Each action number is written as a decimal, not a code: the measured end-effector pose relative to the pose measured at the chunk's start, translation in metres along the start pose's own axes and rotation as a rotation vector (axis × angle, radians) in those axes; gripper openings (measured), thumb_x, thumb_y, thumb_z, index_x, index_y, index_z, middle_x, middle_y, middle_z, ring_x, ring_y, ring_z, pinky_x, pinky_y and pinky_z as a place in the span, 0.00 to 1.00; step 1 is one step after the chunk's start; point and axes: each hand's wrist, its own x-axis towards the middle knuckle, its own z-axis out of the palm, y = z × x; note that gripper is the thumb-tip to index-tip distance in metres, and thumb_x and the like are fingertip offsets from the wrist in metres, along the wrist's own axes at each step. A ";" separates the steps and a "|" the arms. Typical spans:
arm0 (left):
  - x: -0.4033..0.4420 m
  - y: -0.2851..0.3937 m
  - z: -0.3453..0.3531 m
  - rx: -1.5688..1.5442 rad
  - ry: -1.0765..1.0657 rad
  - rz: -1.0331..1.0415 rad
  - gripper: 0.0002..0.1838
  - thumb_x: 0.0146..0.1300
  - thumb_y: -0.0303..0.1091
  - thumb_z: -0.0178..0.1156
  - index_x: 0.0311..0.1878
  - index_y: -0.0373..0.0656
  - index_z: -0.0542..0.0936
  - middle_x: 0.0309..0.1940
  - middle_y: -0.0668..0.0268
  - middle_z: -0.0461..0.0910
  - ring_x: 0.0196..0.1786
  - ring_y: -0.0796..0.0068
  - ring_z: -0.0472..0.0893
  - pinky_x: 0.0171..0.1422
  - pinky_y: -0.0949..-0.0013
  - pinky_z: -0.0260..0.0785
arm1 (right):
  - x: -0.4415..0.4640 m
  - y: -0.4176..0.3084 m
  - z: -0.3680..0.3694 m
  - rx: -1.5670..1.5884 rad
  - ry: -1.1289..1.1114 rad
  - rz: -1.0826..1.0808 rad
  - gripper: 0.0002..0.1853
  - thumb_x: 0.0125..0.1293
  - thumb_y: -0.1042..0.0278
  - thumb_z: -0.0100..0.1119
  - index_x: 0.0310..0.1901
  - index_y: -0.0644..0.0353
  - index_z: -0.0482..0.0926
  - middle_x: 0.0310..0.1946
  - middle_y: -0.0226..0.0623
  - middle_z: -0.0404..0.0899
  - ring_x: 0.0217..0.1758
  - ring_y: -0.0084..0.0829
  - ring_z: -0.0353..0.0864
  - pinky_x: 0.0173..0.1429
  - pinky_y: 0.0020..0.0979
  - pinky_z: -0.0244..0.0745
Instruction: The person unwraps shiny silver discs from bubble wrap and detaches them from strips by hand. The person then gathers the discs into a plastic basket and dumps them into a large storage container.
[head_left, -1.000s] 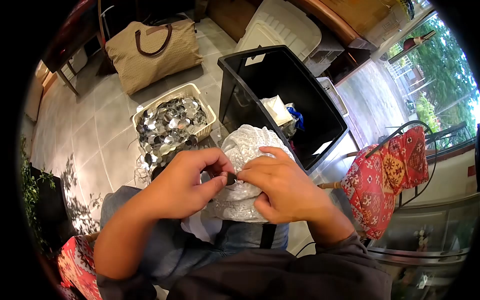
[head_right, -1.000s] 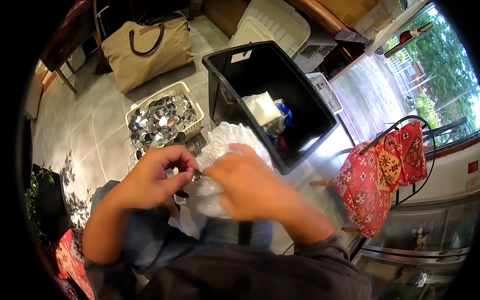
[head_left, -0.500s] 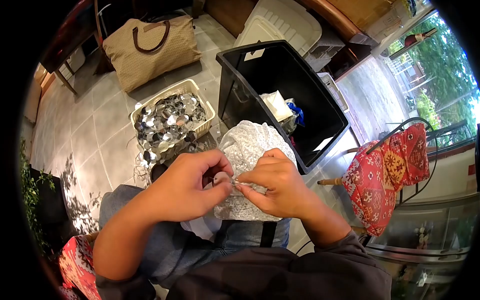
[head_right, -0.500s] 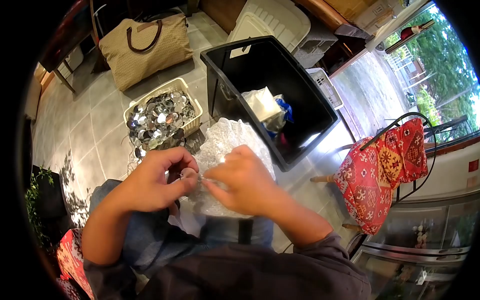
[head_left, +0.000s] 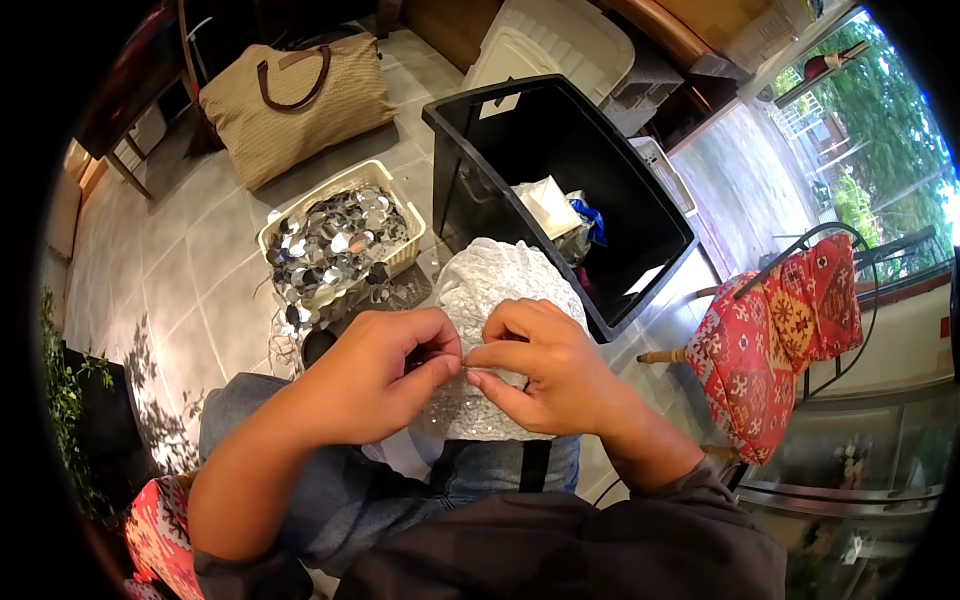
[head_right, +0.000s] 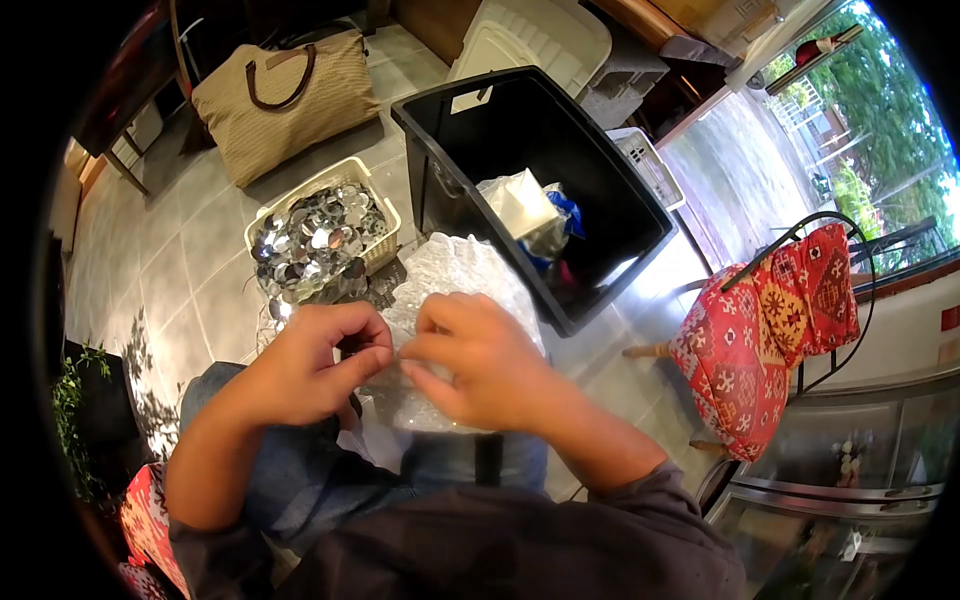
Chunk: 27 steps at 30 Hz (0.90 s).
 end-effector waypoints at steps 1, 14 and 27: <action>0.000 0.000 0.001 0.036 0.015 0.022 0.05 0.72 0.27 0.62 0.41 0.36 0.78 0.29 0.69 0.78 0.32 0.81 0.77 0.35 0.71 0.74 | -0.001 0.002 0.002 0.022 0.011 0.005 0.06 0.57 0.73 0.73 0.36 0.57 0.87 0.27 0.34 0.81 0.31 0.39 0.81 0.45 0.38 0.73; 0.006 -0.001 0.019 -0.057 0.195 -0.022 0.05 0.73 0.28 0.59 0.42 0.36 0.77 0.29 0.64 0.78 0.32 0.76 0.75 0.38 0.69 0.71 | -0.009 0.016 0.011 0.052 0.085 -0.074 0.09 0.54 0.80 0.70 0.39 0.64 0.85 0.30 0.42 0.85 0.31 0.45 0.84 0.35 0.40 0.79; 0.004 0.010 0.019 -0.020 -0.161 -0.208 0.08 0.70 0.33 0.62 0.40 0.37 0.82 0.26 0.61 0.81 0.31 0.74 0.81 0.36 0.61 0.72 | -0.010 0.022 0.009 0.076 0.301 0.264 0.06 0.62 0.80 0.69 0.41 0.67 0.88 0.28 0.46 0.85 0.26 0.41 0.85 0.32 0.33 0.78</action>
